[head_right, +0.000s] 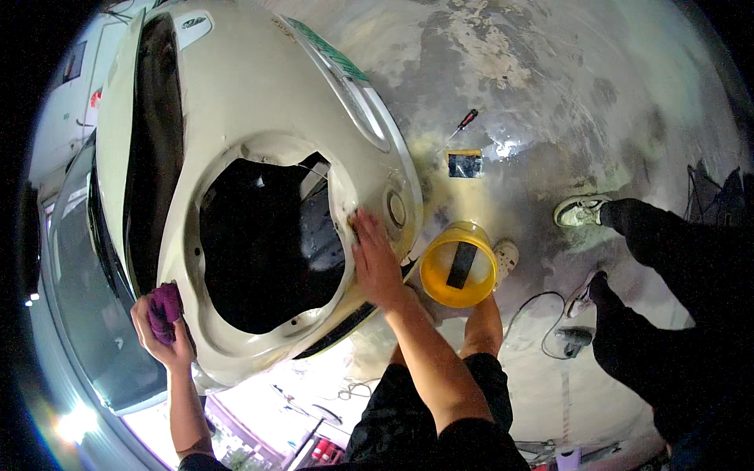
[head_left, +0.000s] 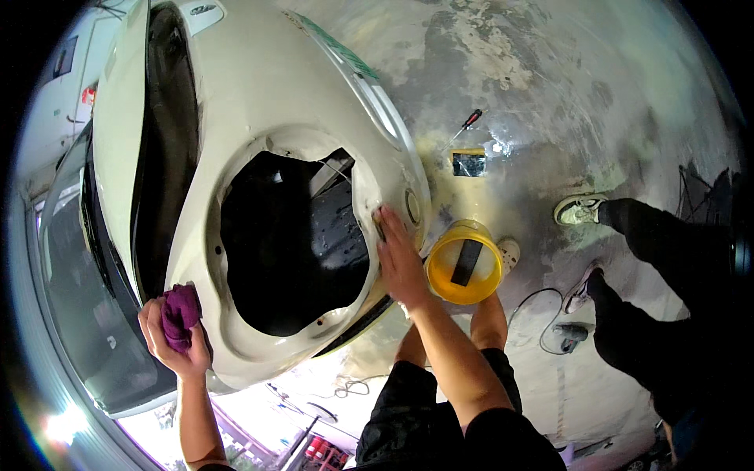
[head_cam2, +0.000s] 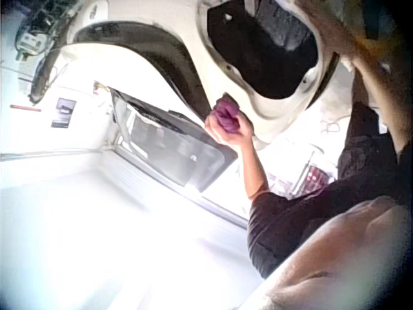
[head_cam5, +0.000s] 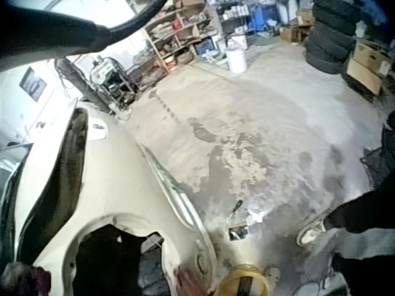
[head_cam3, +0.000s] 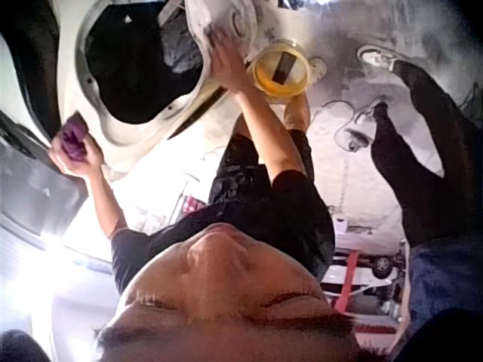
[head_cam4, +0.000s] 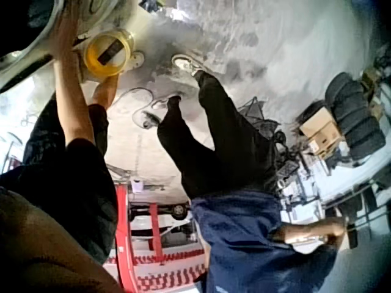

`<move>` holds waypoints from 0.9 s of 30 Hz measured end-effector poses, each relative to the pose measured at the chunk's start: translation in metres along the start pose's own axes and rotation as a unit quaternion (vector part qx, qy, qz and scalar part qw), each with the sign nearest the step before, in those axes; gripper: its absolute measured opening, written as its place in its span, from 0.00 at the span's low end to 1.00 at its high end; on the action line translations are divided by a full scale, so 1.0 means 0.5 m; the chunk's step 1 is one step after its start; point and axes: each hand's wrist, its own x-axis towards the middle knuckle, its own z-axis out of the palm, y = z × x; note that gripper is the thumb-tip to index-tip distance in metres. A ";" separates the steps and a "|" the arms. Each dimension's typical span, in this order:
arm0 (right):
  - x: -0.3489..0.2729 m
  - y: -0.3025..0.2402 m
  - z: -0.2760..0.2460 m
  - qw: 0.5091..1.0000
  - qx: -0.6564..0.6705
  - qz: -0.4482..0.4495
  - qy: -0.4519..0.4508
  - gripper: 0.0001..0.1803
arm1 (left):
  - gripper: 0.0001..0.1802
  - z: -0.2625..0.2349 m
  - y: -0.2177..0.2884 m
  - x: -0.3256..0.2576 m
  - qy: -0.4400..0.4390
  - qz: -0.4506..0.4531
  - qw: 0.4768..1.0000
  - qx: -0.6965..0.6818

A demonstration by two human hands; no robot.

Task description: The person sands the surface of a white car bumper using a sanding block and water. They repeatedly dip the sanding block into a yellow bucket of water and rub it against the bumper's surface, focusing on the area around the fuel filler cap and the lower edge. The person uses a purple cloth to wipe the surface occasionally.

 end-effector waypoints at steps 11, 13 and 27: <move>0.096 0.031 -0.057 0.998 0.000 -0.060 -0.036 0.28 | 0.30 0.003 0.014 0.002 -0.010 0.006 1.000 -0.006; 0.100 0.024 -0.059 0.996 0.004 -0.081 -0.031 0.29 | 0.30 0.001 0.012 0.008 -0.010 0.011 1.000 -0.001; 0.293 0.008 -0.044 0.985 0.050 -0.164 -0.012 0.29 | 0.28 -0.002 0.027 0.027 -0.026 0.000 1.000 0.010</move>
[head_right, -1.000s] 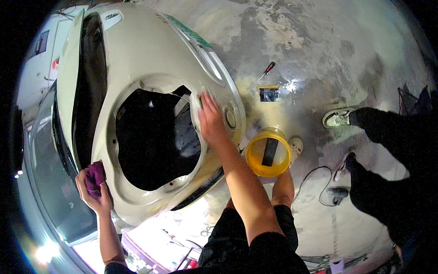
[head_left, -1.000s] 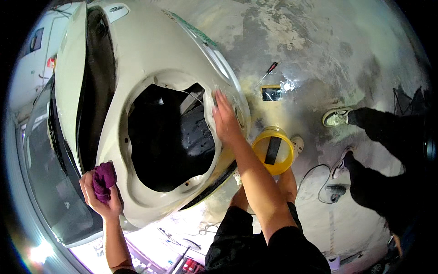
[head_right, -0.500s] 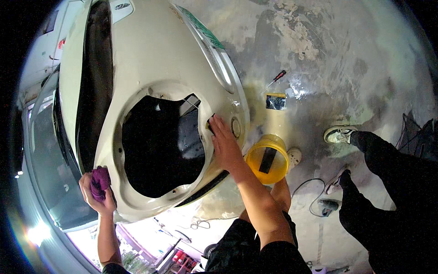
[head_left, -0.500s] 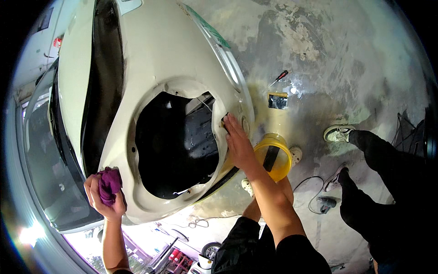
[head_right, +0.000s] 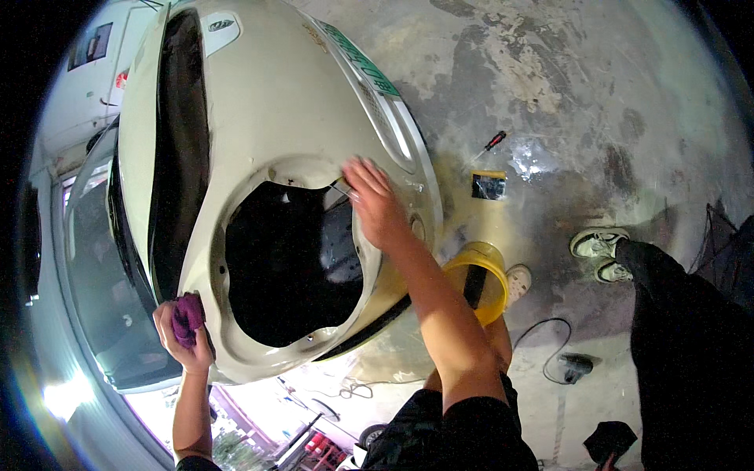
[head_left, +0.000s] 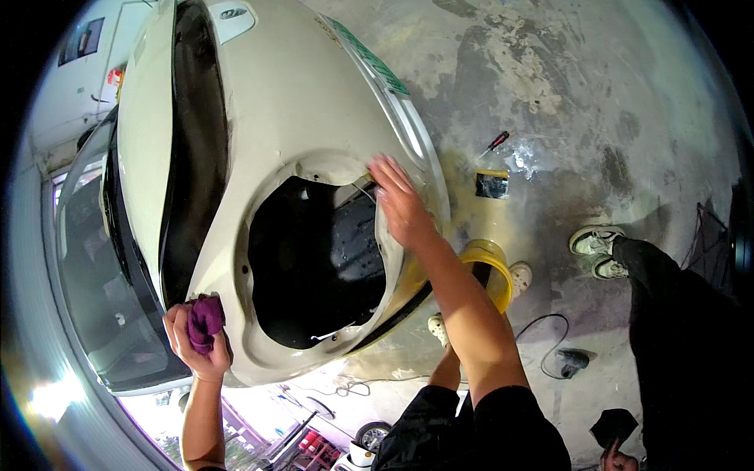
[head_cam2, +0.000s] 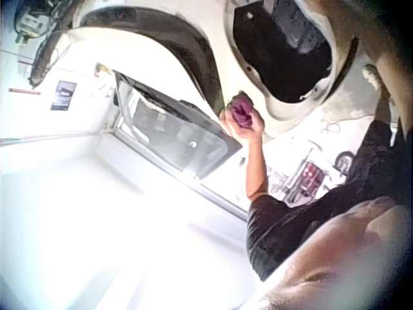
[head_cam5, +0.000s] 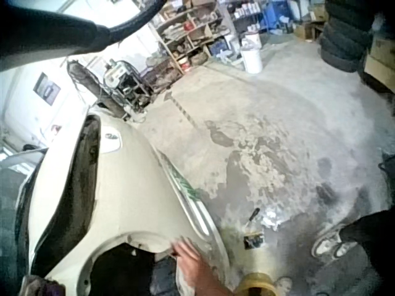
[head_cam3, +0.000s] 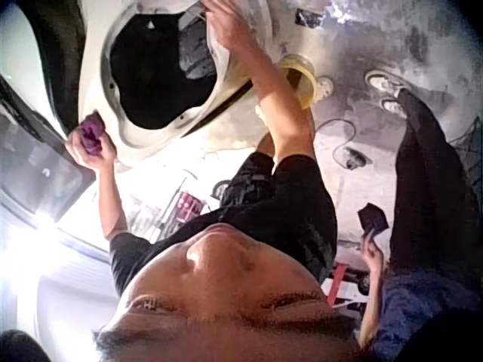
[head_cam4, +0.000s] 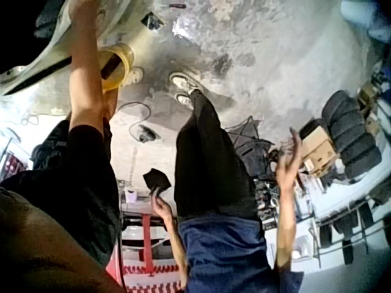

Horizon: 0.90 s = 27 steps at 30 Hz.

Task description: The person sands the surface of a white car bumper using a sanding block and water. They repeatedly dip the sanding block into a yellow bucket of water and rub it against the bumper's surface, focusing on the area around the fuel filler cap and the lower edge. The person uses a purple cloth to wipe the surface occasionally.

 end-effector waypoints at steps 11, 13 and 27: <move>-0.080 0.024 0.011 0.997 0.036 0.066 0.020 0.28 | 0.28 -0.003 0.001 -0.002 0.006 -0.012 1.000 -0.001; -0.023 0.016 0.006 0.998 0.004 0.053 0.015 0.28 | 0.28 0.004 0.000 0.004 0.007 -0.005 1.000 0.000; -0.162 -0.017 0.022 0.990 0.001 0.139 0.029 0.35 | 0.29 0.004 -0.004 -0.006 0.002 0.003 1.000 -0.021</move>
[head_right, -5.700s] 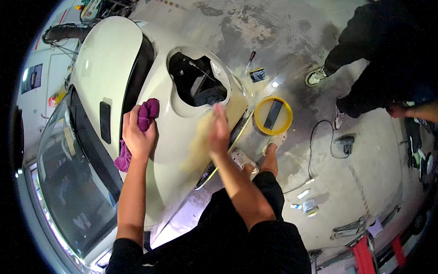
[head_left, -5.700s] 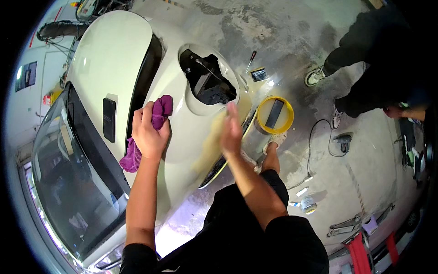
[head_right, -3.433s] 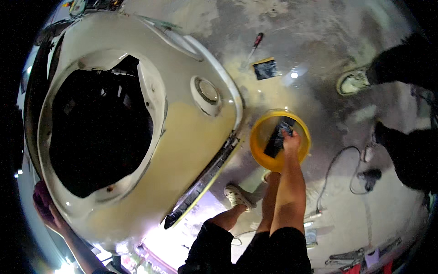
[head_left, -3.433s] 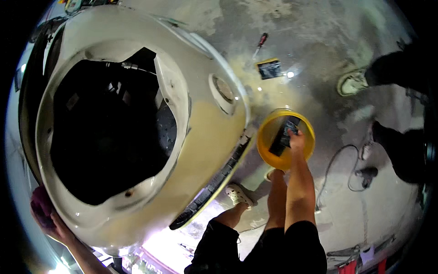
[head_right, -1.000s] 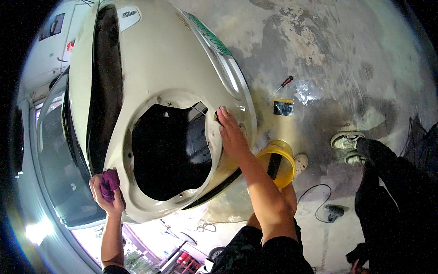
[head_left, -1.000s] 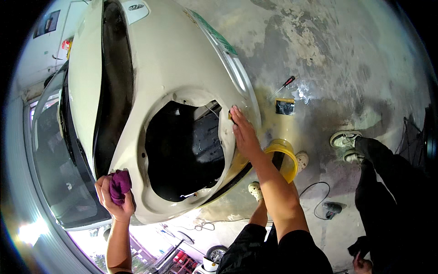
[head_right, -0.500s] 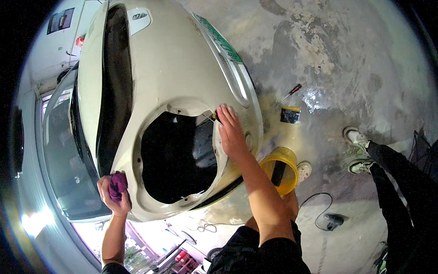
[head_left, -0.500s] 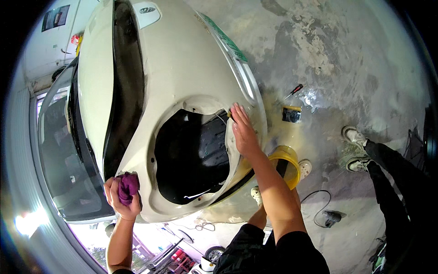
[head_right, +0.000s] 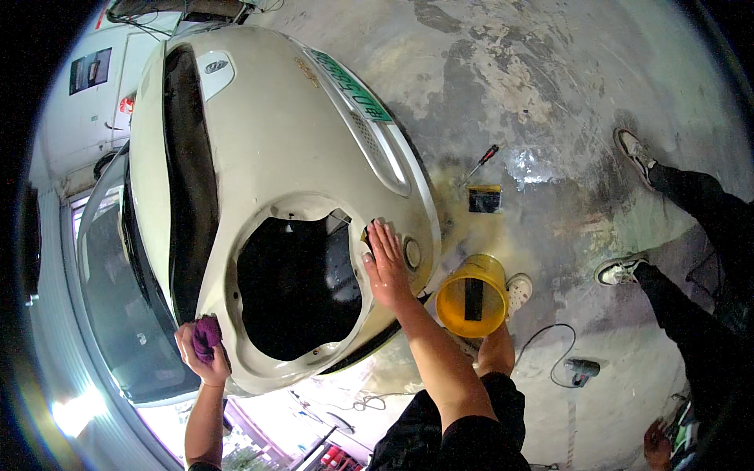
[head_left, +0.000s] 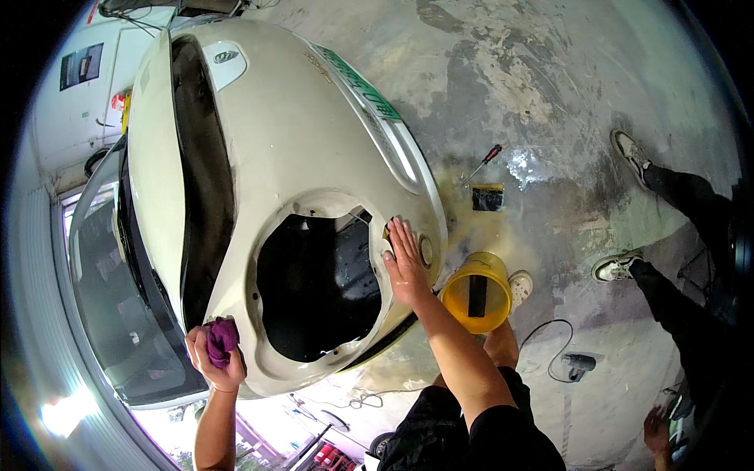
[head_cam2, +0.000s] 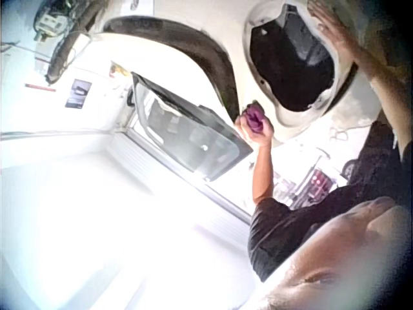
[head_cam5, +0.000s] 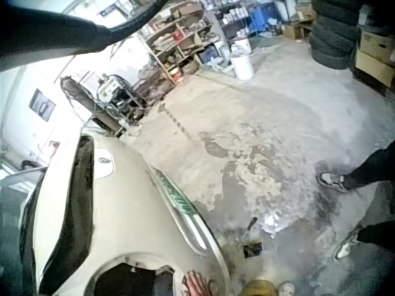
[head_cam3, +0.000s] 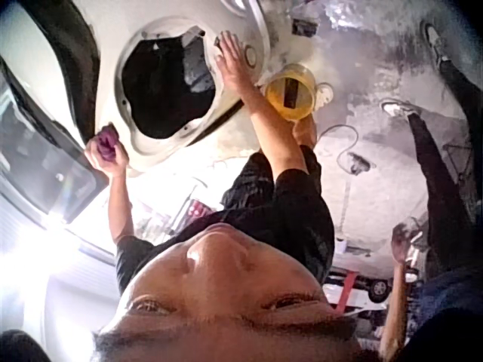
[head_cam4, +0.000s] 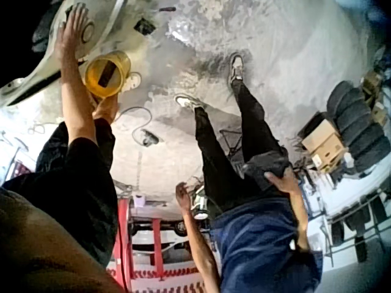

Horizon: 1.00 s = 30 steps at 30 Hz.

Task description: The person sands the surface of a white car bumper using a sanding block and water. They repeatedly dip the sanding block into a yellow bucket of water and rub it against the bumper's surface, focusing on the area around the fuel filler cap and the lower edge. The person uses a purple cloth to wipe the surface occasionally.

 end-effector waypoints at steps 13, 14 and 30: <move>0.136 -0.027 0.003 0.995 -0.099 -0.030 -0.012 0.42 | 0.29 0.004 0.001 0.009 0.003 -0.006 1.000 -0.008; 0.161 -0.031 0.000 0.994 -0.095 -0.046 -0.003 0.43 | 0.29 0.009 -0.001 0.011 0.000 -0.004 1.000 -0.006; 0.229 0.063 -0.011 0.996 0.010 0.088 -0.002 0.48 | 0.30 0.012 -0.018 0.011 -0.019 0.008 1.000 -0.018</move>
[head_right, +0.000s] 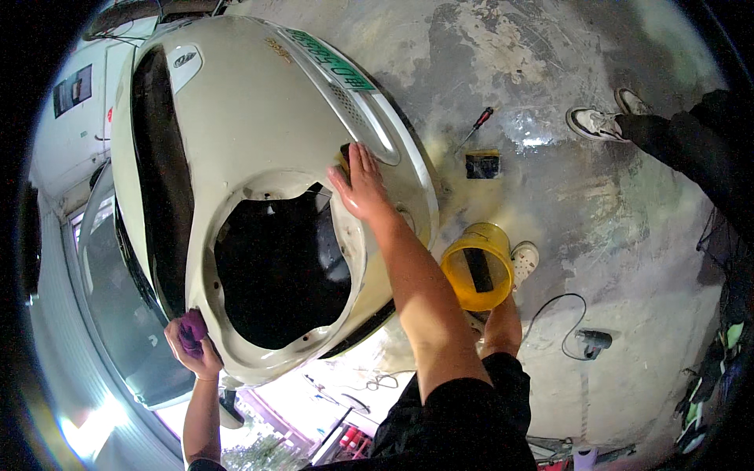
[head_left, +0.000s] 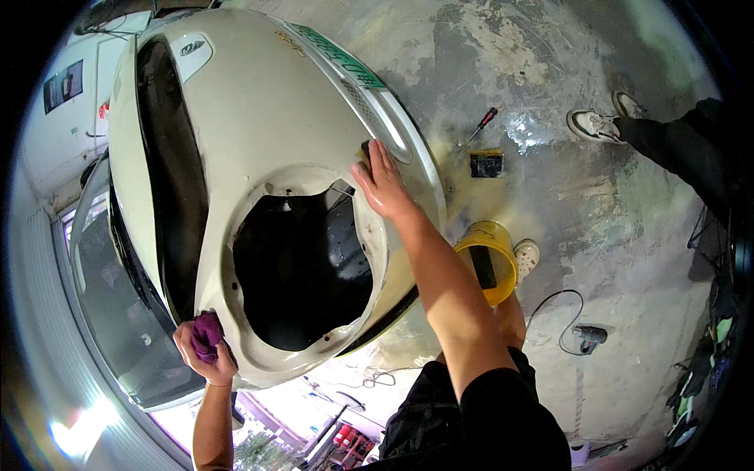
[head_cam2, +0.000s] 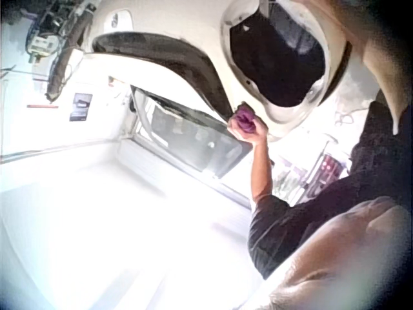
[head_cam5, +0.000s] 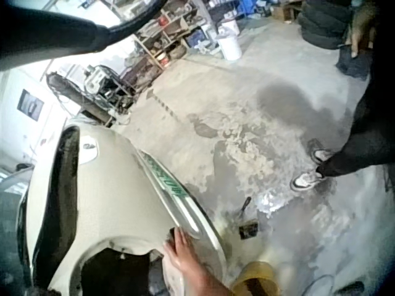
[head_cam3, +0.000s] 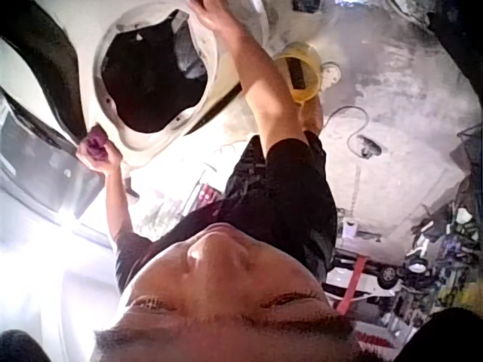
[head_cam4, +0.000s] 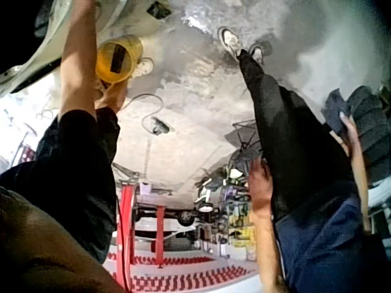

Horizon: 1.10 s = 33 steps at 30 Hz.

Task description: The person sands the surface of a white car bumper using a sanding block and water. They repeatedly dip the sanding block into a yellow bucket of water and rub it against the bumper's surface, focusing on the area around the fuel filler cap and the lower edge. The person uses a purple cloth to wipe the surface occasionally.

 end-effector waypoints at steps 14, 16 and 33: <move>-0.051 -0.059 0.011 0.987 0.103 0.024 0.123 0.22 | 0.30 -0.012 -0.012 -0.032 0.011 -0.011 1.000 0.014; -0.077 -0.048 0.005 0.985 0.048 -0.029 0.164 0.19 | 0.31 -0.015 -0.006 -0.029 0.001 -0.020 1.000 0.018; -0.116 -0.064 0.027 0.990 0.028 -0.116 0.074 0.24 | 0.30 -0.015 0.000 -0.021 0.017 -0.016 1.000 0.004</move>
